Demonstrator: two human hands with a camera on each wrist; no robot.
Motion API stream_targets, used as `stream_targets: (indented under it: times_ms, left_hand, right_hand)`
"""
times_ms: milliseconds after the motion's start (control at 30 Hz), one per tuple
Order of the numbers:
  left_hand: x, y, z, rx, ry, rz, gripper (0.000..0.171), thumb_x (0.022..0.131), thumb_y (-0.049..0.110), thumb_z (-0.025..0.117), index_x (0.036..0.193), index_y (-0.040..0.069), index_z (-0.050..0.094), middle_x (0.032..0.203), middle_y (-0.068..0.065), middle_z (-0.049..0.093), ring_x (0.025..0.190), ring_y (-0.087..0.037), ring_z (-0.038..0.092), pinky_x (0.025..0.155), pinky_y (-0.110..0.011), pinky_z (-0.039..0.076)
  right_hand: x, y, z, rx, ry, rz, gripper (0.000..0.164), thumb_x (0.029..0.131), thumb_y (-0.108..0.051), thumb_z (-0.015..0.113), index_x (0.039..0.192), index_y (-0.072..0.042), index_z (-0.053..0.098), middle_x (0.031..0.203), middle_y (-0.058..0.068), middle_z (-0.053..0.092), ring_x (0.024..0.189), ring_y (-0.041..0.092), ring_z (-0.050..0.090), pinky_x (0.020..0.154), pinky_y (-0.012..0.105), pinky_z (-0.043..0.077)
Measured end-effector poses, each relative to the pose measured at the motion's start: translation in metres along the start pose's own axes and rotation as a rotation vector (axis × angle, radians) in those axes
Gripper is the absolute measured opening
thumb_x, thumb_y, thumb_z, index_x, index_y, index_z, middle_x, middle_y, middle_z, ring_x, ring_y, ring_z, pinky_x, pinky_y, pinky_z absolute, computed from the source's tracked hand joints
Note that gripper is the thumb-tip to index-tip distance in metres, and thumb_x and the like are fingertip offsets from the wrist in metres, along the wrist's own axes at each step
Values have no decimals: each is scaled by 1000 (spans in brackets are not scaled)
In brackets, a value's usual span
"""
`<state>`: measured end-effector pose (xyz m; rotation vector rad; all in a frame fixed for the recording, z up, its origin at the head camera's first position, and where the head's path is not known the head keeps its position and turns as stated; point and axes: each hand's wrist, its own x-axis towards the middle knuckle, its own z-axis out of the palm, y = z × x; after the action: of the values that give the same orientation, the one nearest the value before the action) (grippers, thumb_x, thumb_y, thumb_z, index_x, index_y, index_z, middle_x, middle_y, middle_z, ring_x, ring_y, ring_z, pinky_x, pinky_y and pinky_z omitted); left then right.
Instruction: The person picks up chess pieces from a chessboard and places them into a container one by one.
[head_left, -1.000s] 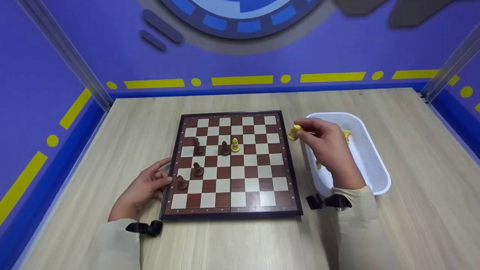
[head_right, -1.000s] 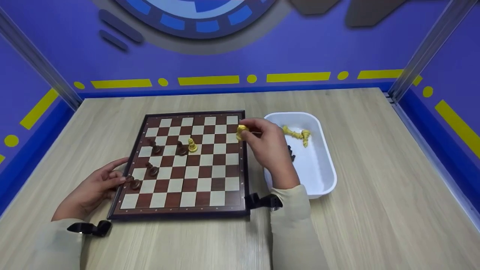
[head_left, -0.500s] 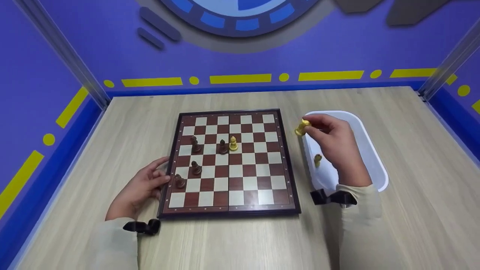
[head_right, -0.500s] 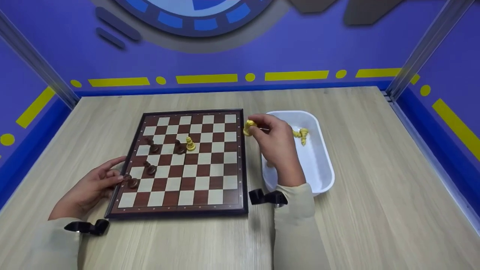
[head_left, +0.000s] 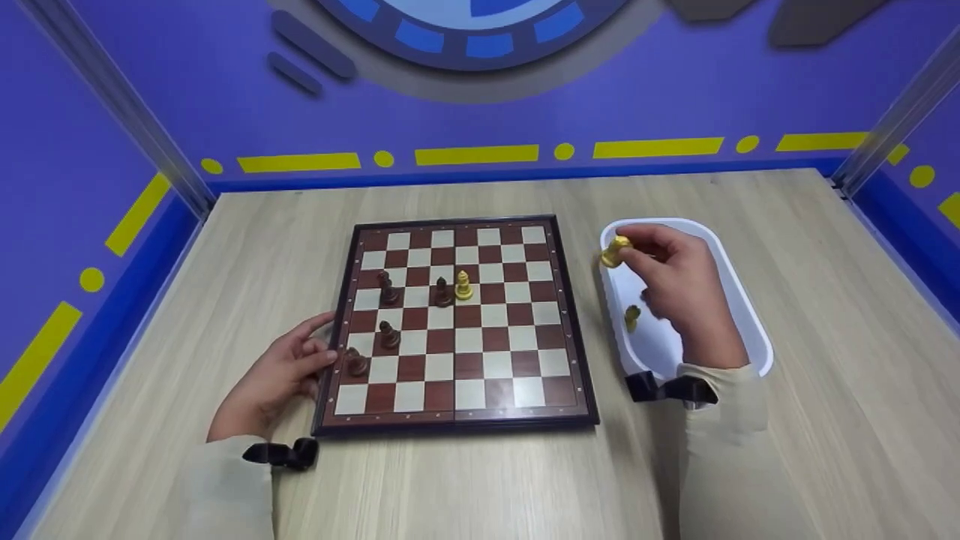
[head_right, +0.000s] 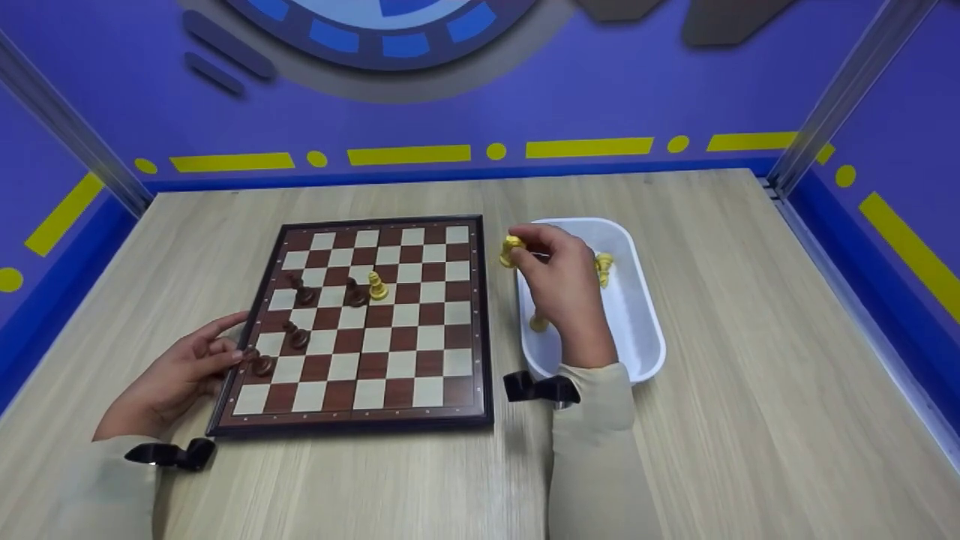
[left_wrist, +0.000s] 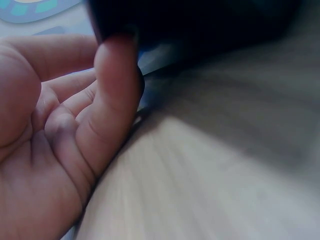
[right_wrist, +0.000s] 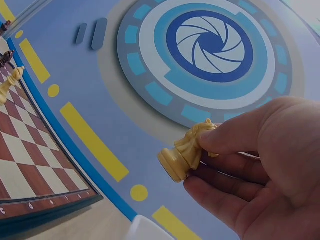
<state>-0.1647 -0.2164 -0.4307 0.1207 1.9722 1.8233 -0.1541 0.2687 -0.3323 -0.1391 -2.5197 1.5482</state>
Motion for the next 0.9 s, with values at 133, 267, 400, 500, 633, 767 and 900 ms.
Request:
stream_targets:
  times_ms: [133, 267, 400, 500, 633, 767, 900]
  left_hand:
    - [0, -1, 0, 7, 4, 1, 70, 96, 7, 59, 154, 13, 21, 85, 3, 57, 57, -8, 58, 46, -25, 54]
    - [-1, -1, 0, 9, 14, -6, 69, 96, 7, 59, 154, 14, 23, 84, 4, 58, 57, -8, 58, 46, -26, 55]
    - [0, 0, 0, 9, 10, 2, 69, 96, 8, 59, 154, 14, 23, 84, 4, 58, 57, -8, 57, 45, -26, 54]
    - [0, 1, 0, 16, 8, 6, 69, 96, 9, 59, 154, 14, 22, 84, 4, 57, 56, -8, 57, 45, -26, 54]
    - [-1, 2, 0, 35, 5, 3, 70, 96, 9, 59, 155, 13, 21, 85, 3, 58, 58, -8, 58, 47, -28, 56]
    - [-1, 2, 0, 36, 6, 1, 70, 96, 9, 59, 155, 13, 21, 84, 3, 58, 58, -8, 58, 48, -28, 56]
    - [-1, 2, 0, 21, 0, 8, 71, 96, 8, 59, 155, 12, 20, 85, 3, 57, 56, -7, 58, 46, -27, 55]
  right_hand:
    - [1, 3, -2, 37, -15, 36, 30, 96, -22, 61, 124, -10, 64, 102, 5, 64, 49, 12, 43, 36, 23, 39]
    - [1, 5, -2, 8, -24, 78, 31, 97, -23, 60, 125, -13, 63, 107, 7, 63, 55, 15, 48, 38, 24, 41]
    - [3, 7, -4, -12, -24, 97, 30, 97, -21, 58, 126, -12, 62, 109, 9, 61, 63, 19, 52, 39, 25, 43]
    - [3, 9, -6, -22, -18, 97, 29, 97, -18, 57, 124, -10, 62, 107, 10, 62, 64, 19, 53, 40, 25, 44]
    - [5, 12, -6, -53, -7, 95, 27, 96, -16, 57, 121, -9, 63, 106, 10, 63, 72, 21, 56, 41, 26, 46]
    - [6, 15, -5, -85, -10, 116, 27, 95, -16, 58, 120, -9, 63, 106, 11, 63, 69, 19, 56, 43, 26, 47]
    - [7, 17, -5, -146, -8, 123, 27, 94, -15, 57, 119, -9, 64, 106, 12, 63, 63, 16, 55, 45, 26, 48]
